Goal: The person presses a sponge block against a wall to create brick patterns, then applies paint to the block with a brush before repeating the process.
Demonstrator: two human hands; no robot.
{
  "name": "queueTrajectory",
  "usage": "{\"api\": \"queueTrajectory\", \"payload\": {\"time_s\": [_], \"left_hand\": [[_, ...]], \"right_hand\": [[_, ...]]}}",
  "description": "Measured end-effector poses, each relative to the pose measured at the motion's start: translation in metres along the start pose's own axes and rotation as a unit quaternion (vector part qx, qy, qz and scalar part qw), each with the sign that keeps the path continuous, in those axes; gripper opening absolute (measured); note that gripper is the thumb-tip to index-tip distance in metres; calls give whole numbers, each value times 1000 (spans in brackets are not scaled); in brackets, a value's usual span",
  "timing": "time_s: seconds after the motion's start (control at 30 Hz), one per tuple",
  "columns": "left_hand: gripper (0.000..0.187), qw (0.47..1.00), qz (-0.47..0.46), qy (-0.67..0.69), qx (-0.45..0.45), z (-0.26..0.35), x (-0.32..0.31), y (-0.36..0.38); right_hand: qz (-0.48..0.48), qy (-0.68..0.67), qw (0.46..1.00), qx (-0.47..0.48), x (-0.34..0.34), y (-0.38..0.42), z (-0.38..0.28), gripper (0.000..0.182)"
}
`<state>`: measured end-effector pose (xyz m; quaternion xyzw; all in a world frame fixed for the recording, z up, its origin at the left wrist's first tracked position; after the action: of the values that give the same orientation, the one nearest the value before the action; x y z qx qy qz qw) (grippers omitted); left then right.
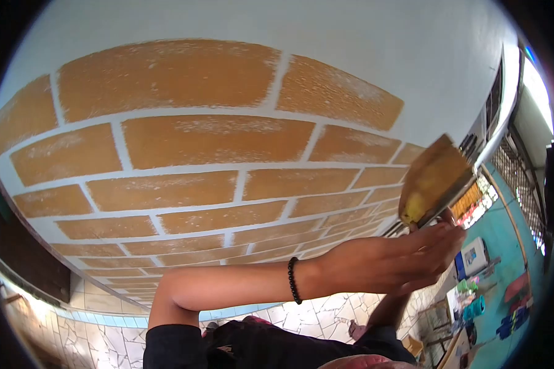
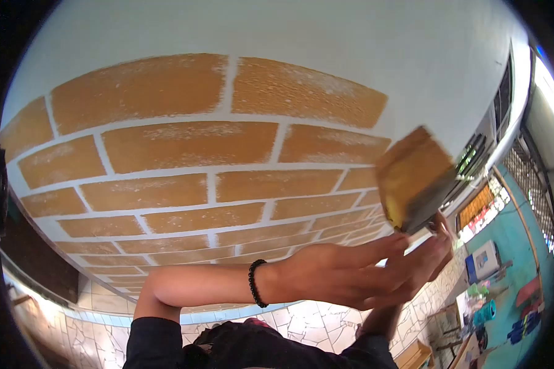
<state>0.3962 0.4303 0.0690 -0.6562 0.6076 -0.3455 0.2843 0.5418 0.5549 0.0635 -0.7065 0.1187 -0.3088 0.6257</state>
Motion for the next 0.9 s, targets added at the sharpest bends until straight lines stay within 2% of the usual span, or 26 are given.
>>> {"api": "queueTrajectory", "payload": {"time_s": [0.03,0.07,0.1,0.13,0.23,0.27,0.37,0.4,0.5,0.63,0.73,0.8,0.83,0.9], "left_hand": [[28,999,21,32,-1,9,-3,5],[28,997,34,63,21,19,-6,12],[28,994,45,94,44,27,-10,20],[31,994,-2,99,37,32,-16,29],[34,990,-70,80,89,35,-36,46],[35,991,-90,47,91,33,-39,51],[35,988,-98,7,119,23,-39,54],[35,988,-95,-23,118,21,-40,58],[34,989,-71,-58,120,10,-30,64],[28,991,-31,-86,98,-2,-11,71],[26,988,-41,-134,61,-16,13,62],[23,988,-47,-123,81,-29,26,58],[22,988,-40,-115,91,-36,31,55],[19,989,-17,-95,111,-49,39,49]], "right_hand": [[59,-113,989,-74,-11,20,21,71],[120,-223,956,-146,-24,43,39,79],[138,-299,925,-190,-30,53,37,90],[165,-371,884,-231,-35,62,33,101],[177,-387,875,-229,-37,69,8,110],[151,-414,876,-194,-41,67,-2,110],[124,-333,915,-190,-54,75,-11,90],[141,-434,867,-198,-59,69,-24,91],[135,-569,782,-213,-70,70,-34,94],[126,-588,770,-215,-75,66,-47,100],[100,-633,748,-172,-77,62,-50,101],[55,-569,798,-192,-69,57,-47,102],[64,-510,839,-178,-63,52,-42,101],[130,-320,937,-52,-45,35,-39,99]]}}
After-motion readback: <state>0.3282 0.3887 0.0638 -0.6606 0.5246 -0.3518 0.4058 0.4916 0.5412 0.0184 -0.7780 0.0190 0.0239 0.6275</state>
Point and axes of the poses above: each hand's wrist, its own y-axis away from the middle knuckle, its own x-axis out of the back of the hand, z = x × y, the point moved 5 cm from there along -y, towards the middle knuckle, and after that the axes turned 8 degrees about -z, right-handed, at the moved point
